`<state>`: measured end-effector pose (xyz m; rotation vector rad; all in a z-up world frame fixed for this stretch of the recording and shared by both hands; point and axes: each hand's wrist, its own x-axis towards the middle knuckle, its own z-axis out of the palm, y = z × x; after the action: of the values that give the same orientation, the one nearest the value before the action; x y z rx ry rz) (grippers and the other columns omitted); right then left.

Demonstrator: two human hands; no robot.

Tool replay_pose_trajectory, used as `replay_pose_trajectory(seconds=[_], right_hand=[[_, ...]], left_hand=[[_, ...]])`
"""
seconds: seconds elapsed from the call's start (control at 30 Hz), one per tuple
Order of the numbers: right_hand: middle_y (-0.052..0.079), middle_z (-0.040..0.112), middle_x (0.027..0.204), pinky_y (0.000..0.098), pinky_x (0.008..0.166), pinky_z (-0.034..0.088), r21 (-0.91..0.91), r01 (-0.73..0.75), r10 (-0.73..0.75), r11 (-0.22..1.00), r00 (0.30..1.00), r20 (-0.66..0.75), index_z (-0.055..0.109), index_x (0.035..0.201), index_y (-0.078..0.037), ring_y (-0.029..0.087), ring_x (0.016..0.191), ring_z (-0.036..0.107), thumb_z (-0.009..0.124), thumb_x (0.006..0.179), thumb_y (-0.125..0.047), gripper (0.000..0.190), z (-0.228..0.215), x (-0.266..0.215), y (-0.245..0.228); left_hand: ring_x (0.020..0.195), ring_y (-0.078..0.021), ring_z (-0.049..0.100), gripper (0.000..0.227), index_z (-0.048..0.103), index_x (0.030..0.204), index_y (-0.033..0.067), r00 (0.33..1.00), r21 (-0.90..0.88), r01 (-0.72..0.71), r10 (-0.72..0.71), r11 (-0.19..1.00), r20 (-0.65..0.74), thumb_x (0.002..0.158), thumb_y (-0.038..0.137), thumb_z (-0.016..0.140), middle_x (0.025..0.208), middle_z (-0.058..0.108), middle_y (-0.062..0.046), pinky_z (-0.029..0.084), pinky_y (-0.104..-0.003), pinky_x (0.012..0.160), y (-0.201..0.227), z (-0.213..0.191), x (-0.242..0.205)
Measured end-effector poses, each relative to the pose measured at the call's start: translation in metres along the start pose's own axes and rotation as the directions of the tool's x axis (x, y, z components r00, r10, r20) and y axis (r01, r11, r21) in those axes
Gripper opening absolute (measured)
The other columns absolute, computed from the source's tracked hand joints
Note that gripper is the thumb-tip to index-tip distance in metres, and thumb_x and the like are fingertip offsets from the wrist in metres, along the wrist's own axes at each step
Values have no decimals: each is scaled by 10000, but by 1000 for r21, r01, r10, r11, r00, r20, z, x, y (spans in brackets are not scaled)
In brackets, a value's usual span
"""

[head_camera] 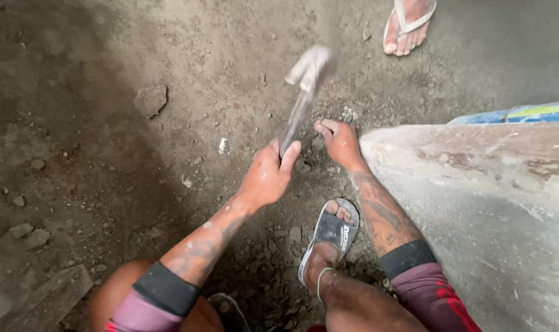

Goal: Using a hammer and chisel to chip away at a concrete floor surface

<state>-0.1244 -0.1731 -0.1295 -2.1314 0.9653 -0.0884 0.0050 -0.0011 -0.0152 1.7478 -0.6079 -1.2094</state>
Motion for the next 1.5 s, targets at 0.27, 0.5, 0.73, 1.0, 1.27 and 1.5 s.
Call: replay_pose_trajectory(seconds=[0.27,0.5,0.73,1.0,1.27,1.5], right_hand=[[198,676,834,458,727,514,-32,-59,60,998,997,44,679,1004,-22,344,778,662,588,934,-184,198,3,9,2],[184,682,906,468,795,508,-51,-40,41,998,999,27,688,1008,-38,369,891,643,597,924,-175,184,5,9,4],[155,688,919,434,825,506,-98,-37,39,994,999,20,702,986,-72,353,911,635,617,899,-200,177,11,11,12],[227,655,968,502,864,473,-122,-51,44,991,997,-62,659,1004,-2,415,948,598,544,947,-252,281,28,-42,-1],[114,583,866,433,929,439,27,318,-313,948,943,-116,589,843,-82,331,1006,563,383,959,-174,254,76,-96,25],[109,556,999,430,918,432,-507,390,-519,769,844,-138,582,881,-48,326,1115,524,418,947,-150,204,86,-103,31]], left_hand=[[416,-323,598,492,552,738,10,978,13,179,-180,984,104,912,446,406,510,529,-222,524,-437,466,-4,-15,12],[343,-246,549,470,546,712,-20,935,21,291,-289,956,205,911,394,448,500,540,-184,496,-308,329,-35,-1,22],[543,-346,592,504,554,776,-17,979,-22,184,-182,983,87,912,449,417,601,560,-247,485,-425,528,-4,-12,21],[328,-232,557,441,569,782,-5,912,15,348,-342,937,225,905,402,452,457,535,-158,507,-320,388,-14,-19,7],[310,-213,542,380,544,744,22,954,-69,299,-297,952,37,918,349,460,494,535,-136,489,-284,324,7,-45,9],[313,-218,511,382,519,745,-14,937,-129,350,-347,928,46,910,329,490,536,509,-166,451,-279,295,5,-31,3]])
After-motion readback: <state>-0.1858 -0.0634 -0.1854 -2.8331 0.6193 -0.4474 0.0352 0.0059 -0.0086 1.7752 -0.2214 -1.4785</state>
